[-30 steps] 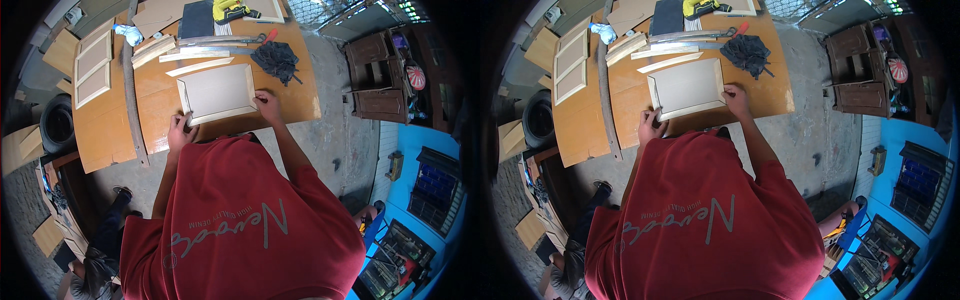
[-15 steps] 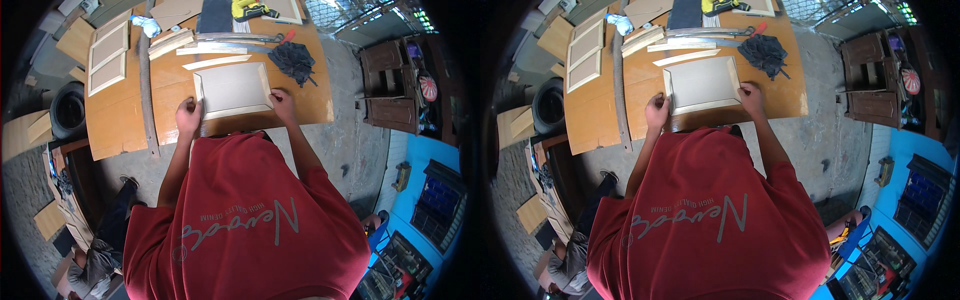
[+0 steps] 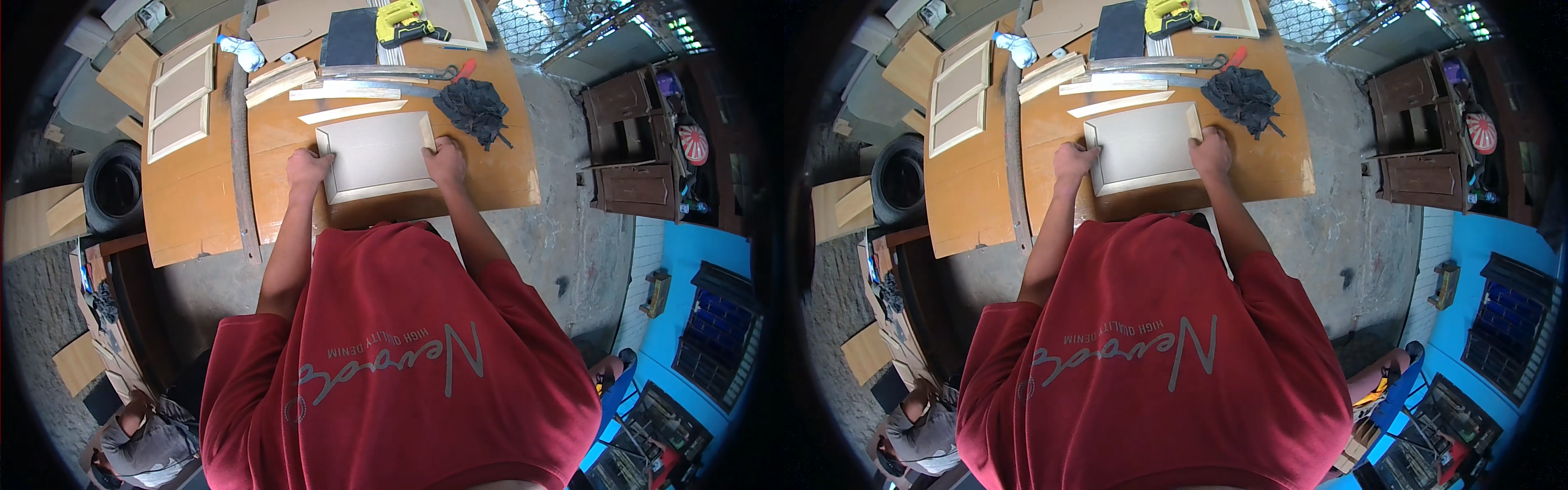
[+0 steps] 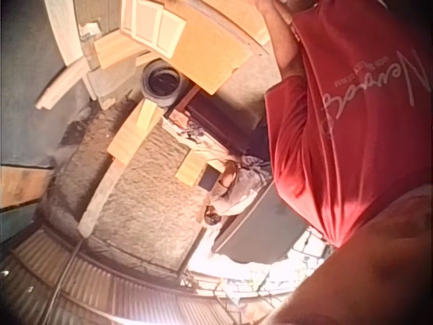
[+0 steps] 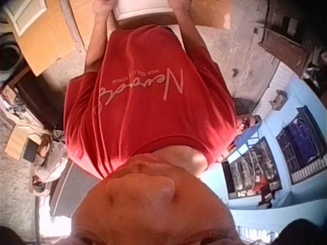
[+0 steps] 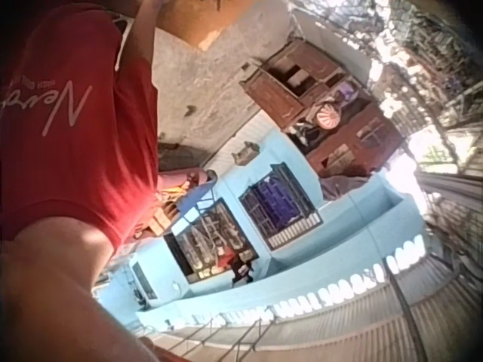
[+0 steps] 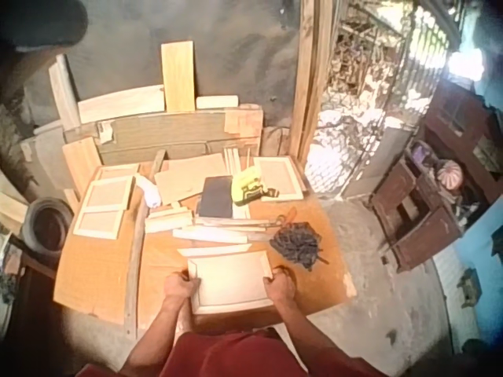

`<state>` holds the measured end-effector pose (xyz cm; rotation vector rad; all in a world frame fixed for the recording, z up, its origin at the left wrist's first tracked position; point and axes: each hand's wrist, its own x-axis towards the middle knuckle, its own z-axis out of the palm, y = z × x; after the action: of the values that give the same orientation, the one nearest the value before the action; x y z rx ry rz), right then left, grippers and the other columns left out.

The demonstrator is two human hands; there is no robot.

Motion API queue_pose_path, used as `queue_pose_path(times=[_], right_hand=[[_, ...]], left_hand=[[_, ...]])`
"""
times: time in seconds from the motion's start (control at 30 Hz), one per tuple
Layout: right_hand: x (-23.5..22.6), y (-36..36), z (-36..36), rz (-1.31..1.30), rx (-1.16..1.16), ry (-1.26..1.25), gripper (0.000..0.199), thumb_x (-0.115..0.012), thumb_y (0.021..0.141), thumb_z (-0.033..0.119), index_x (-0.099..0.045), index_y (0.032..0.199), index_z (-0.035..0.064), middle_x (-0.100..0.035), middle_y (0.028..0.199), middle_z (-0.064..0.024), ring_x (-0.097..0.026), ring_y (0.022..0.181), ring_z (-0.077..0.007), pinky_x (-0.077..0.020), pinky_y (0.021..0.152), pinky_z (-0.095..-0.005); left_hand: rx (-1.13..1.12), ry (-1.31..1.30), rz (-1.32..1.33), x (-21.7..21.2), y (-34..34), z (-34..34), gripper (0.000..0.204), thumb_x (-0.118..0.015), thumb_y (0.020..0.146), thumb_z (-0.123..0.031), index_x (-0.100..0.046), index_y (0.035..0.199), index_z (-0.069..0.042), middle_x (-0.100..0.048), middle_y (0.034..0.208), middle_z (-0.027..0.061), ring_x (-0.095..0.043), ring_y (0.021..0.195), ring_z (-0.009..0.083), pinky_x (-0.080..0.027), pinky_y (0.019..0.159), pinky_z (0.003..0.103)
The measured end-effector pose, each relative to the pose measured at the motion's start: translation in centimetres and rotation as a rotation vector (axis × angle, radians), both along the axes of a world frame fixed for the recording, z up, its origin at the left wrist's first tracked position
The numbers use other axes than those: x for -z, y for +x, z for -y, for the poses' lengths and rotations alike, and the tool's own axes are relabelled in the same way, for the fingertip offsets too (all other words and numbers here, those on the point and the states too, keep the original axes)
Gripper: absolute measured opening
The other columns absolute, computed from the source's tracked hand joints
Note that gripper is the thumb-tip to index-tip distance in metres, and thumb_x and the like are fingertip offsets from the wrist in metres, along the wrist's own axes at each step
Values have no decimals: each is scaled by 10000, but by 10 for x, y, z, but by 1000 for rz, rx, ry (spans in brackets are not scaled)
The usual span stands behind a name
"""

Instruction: Assembling and gluing a wooden frame.

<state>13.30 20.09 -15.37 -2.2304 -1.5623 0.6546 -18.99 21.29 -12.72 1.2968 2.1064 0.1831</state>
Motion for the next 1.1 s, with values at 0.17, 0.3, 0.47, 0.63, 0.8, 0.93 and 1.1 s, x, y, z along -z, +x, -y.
queue_pose_path(times=[0.17,0.3,0.47,0.63,0.8,0.93,1.1], right_hand=[[10,2,2,11,48,111,268,-819,815,287,-717,948,78,-745,958,-120,-712,932,-331,-552,832,-461],[14,5,0,9,33,134,274,-827,808,289,-720,943,76,-749,926,-116,-716,917,-329,-553,819,-457],[11,6,-1,-55,52,106,300,-839,797,300,-719,946,69,-751,920,-113,-721,883,-324,-555,788,-446],[-7,6,-1,-133,38,16,322,-837,790,307,-742,983,68,-755,997,-154,-718,967,-358,-563,844,-463],[6,14,-1,-115,42,56,353,-868,759,335,-738,962,77,-763,897,-103,-733,837,-291,-562,751,-422],[2,14,-1,-103,12,46,346,-863,765,330,-742,964,74,-767,907,-112,-737,839,-289,-564,755,-414],[-3,14,-2,-123,6,-2,309,-841,789,298,-747,974,70,-772,962,-125,-740,929,-317,-569,810,-443]], left_hand=[[22,61,-30,1,4,-2,420,-848,729,-452,-775,746,-39,-755,799,188,-744,810,345,-587,790,432],[6,32,-8,-1,4,-4,424,-845,729,-454,-778,752,-36,-757,805,190,-746,817,346,-589,794,430],[4,8,-12,3,2,-5,423,-850,721,-444,-781,765,-28,-757,806,193,-750,832,344,-590,812,419],[-21,37,8,9,-1,-3,412,-855,719,-431,-780,761,-28,-758,815,195,-750,834,343,-590,814,418],[-17,31,5,6,3,-4,411,-856,720,-427,-787,784,-28,-761,834,195,-750,849,341,-589,819,412],[-30,39,19,7,1,-2,404,-855,723,-420,-784,779,-26,-761,827,190,-750,846,336,-588,824,411],[-45,5,44,2,3,-2,398,-853,725,-417,-778,765,-29,-759,812,184,-750,837,330,-588,817,412]])
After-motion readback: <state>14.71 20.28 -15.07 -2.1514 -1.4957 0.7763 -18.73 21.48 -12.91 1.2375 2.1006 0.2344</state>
